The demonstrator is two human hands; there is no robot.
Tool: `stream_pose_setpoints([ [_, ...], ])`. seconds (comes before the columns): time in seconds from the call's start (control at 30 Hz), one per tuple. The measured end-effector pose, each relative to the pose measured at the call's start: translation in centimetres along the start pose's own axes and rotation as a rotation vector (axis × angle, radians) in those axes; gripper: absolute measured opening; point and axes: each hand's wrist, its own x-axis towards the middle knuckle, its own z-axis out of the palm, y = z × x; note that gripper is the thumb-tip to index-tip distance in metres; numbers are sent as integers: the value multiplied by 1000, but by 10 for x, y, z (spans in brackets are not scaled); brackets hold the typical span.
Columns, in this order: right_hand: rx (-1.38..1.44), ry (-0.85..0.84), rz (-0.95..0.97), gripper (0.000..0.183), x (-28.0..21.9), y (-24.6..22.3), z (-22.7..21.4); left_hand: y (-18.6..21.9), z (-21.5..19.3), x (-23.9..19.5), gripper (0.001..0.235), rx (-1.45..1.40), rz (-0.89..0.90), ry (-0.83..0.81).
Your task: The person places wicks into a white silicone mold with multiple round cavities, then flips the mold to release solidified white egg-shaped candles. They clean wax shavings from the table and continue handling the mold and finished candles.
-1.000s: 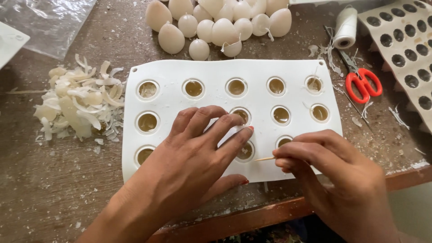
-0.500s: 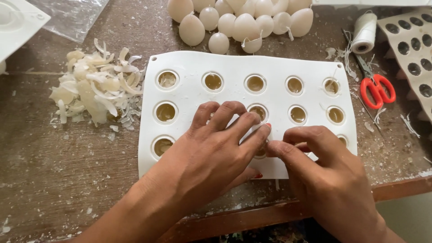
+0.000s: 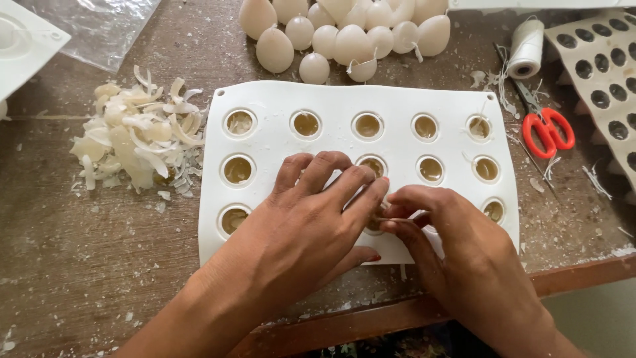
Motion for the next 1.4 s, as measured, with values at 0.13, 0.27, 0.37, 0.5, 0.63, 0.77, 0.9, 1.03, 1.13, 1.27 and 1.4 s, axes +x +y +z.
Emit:
stream_pose_setpoints([
  [0.13,-55,65,19,29,-4,-4,3,-1,1,-1,75,6,19,29],
  [0.27,-71,116,-81,30,-5,-7,3,-1,-2,-2,69,-21,11,29],
  [0.37,-48,116,-62,32,-8,-4,6,-1,-2,-2,69,-26,18,31],
  [0.5,-18,145,-41,37,-13,-2,9,-1,-3,-1,68,-46,16,22],
  [0.63,-11,109,-24,36,-11,-2,10,-2,-4,-1,70,-51,15,16],
  [0.77,-21,128,-11,38,-11,-2,12,-2,-5,-1,69,-52,21,16],
  [0.9,-43,110,20,38,-9,-4,9,-2,-4,-1,70,-42,22,27],
  [1.03,27,178,116,39,-20,-7,-9,-1,-4,0,69,-62,5,13],
  [1.13,297,270,297,35,-19,-13,-21,0,-8,1,70,-81,-1,42],
  [1.27,320,303,403,28,-21,-9,-19,6,-11,4,52,-191,12,194],
  [1.4,348,256,360,20,-25,-5,-15,11,-10,5,35,-268,34,332],
])
